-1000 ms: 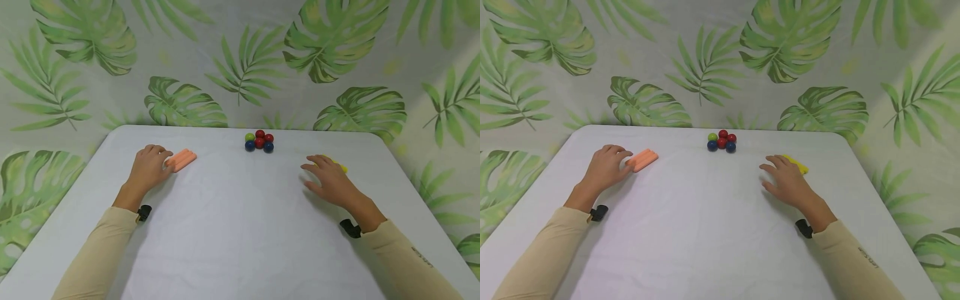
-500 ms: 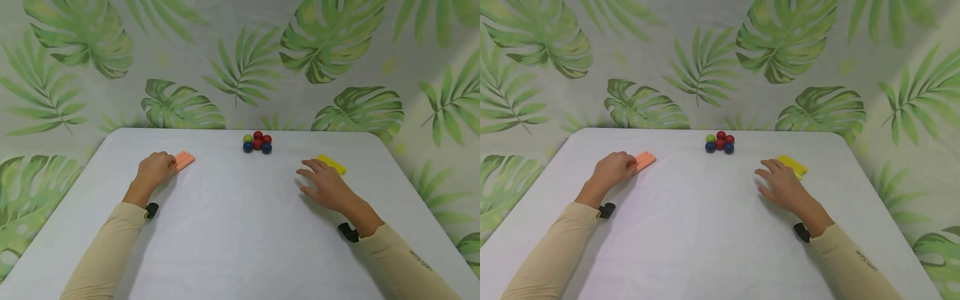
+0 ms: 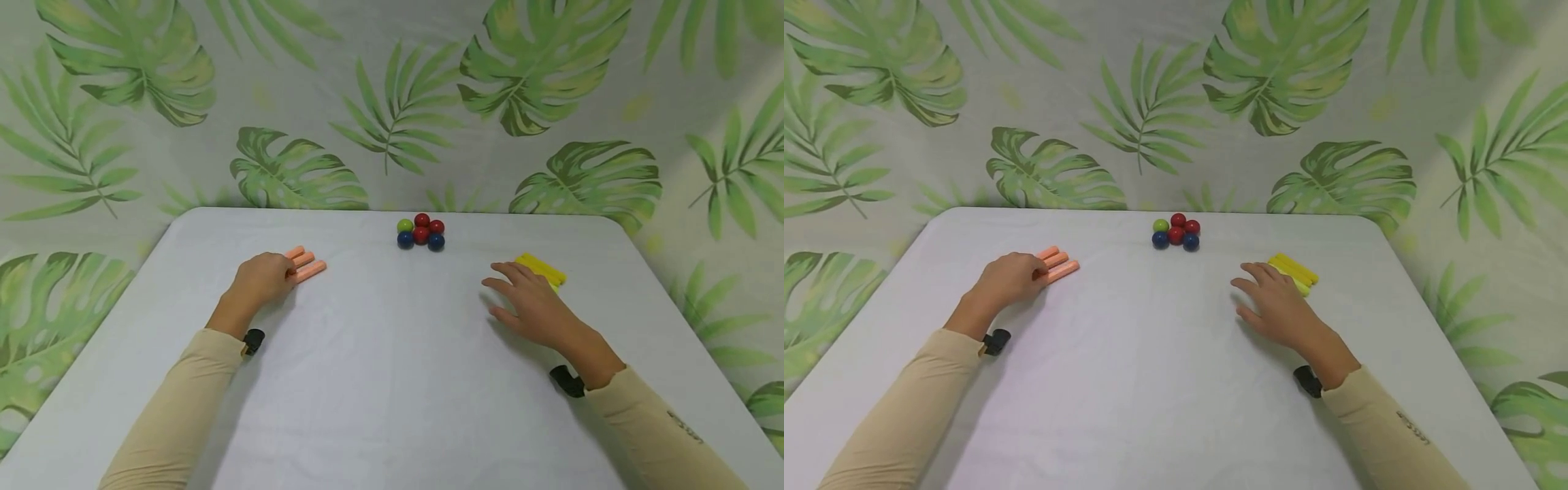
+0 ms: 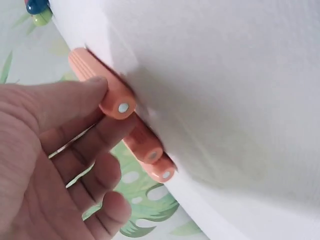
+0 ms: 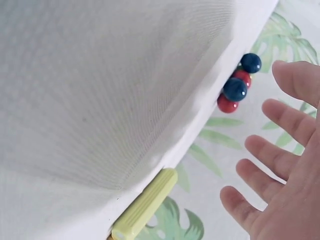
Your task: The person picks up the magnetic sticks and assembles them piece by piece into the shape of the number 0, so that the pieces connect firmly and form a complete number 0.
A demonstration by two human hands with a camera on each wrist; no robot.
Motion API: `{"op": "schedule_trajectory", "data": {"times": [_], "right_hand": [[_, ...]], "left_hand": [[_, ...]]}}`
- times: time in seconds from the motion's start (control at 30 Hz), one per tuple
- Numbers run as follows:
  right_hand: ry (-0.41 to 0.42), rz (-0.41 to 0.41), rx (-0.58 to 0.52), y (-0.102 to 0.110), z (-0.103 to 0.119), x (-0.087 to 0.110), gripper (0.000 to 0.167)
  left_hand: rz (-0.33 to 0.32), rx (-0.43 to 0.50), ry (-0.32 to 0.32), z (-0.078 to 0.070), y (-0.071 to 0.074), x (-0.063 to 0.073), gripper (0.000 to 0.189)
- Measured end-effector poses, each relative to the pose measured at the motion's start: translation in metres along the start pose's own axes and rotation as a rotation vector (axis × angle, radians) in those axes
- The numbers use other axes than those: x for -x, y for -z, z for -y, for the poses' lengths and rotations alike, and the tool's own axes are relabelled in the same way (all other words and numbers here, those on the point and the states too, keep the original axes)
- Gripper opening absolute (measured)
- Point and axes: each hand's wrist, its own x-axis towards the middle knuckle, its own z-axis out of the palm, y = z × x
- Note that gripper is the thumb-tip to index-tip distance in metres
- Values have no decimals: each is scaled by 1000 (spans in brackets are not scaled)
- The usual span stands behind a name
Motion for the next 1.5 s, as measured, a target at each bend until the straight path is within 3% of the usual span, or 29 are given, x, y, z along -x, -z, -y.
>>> {"op": "schedule_trajectory", "data": {"times": [0.03, 0.07, 0.13, 0.27, 0.4, 0.53, 0.77, 1.0, 1.13, 1.3, 1.5], "right_hand": [[-1, 1, -2, 0, 0, 0, 45], [-3, 5, -4, 0, 0, 0, 46], [-2, 9, -8, 0, 1, 1, 46], [1, 41, -22, 0, 1, 0, 46], [-9, 75, -36, -1, 2, -1, 46], [-10, 91, -49, -1, 3, -1, 46], [-23, 116, -69, -3, 5, -3, 46], [-9, 115, -75, -4, 5, -4, 44], [-12, 123, -80, -3, 5, -6, 44], [-14, 148, -118, -1, 8, -12, 45], [-56, 203, -184, 3, 3, -25, 43]], "left_hand": [[-74, -893, 5, -1, -1, -3, 27], [-125, -1128, -1, -1, -3, -6, 23], [-204, -1388, -14, -2, -9, -11, 15], [-217, -1385, -30, 0, -18, -17, 14], [-234, -1392, -121, 4, -25, -22, 18], [-213, -1391, -183, 7, -32, -28, 23], [-149, -1316, -213, 6, -50, -41, 21], [-125, -1253, -152, 3, -64, -52, 23], [-86, -1163, -130, 2, -75, -64, 26], [-61, -1036, -105, 5, -94, -82, 27], [-79, -1014, -87, 6, -123, -99, 28]]}}
